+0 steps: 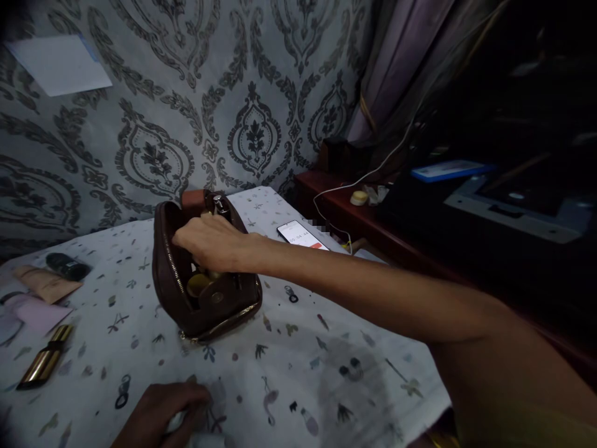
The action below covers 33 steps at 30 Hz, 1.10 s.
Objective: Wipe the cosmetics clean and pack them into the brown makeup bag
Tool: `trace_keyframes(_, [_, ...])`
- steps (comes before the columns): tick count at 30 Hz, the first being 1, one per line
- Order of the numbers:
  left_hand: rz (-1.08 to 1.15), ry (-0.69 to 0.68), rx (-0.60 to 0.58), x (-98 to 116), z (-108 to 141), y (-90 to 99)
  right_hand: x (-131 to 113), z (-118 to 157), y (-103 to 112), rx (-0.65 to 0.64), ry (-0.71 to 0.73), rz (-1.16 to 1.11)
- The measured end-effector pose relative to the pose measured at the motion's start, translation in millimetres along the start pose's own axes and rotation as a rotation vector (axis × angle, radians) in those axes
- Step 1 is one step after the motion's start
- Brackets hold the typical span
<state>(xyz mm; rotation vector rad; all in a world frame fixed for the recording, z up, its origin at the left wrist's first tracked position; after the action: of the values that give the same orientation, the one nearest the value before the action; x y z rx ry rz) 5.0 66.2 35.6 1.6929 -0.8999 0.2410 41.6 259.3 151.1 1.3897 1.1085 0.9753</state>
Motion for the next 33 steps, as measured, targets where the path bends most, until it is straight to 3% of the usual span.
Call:
trace_keyframes(7, [0.028,-0.021,0.054,-13.6,9.0,-11.7,-2.5,1.4,3.0,0.011,0.03,-0.012])
trace_keyframes(12, [0.068,0.021,0.012,-19.4,11.7,-17.0,-7.9,4.4,10.7,-0.023,0.042,-0.002])
trace_keyframes(18, [0.093,0.04,-0.001,-12.5,10.9,-10.4,-10.0,9.2,15.8,-0.09,-0.028,0.02])
trace_keyframes(23, [0.069,0.076,-0.037,-2.9,6.4,-2.3,-9.2,9.5,16.8,-0.074,-0.053,0.006])
trace_keyframes(28, [0.04,0.041,-0.025,4.3,2.2,3.5,-9.3,8.9,15.7,-0.05,-0.013,-0.014])
trace_keyframes(33, [0.033,0.097,-0.051,5.0,2.4,5.6,-6.6,9.8,16.8,-0.028,0.008,-0.015])
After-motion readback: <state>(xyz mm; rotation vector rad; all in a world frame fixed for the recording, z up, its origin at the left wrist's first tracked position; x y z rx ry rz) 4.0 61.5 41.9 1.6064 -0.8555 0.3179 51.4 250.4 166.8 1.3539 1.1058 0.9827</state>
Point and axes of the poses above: each hand's wrist, its own z-axis away from the middle knuckle, its own y-axis out of the back of the hand, x = y × z, the point moved 6 cm from there along -z, towards the middle knuckle, and after that the axes turned 5 degrees about y, right-handed, at the moved point
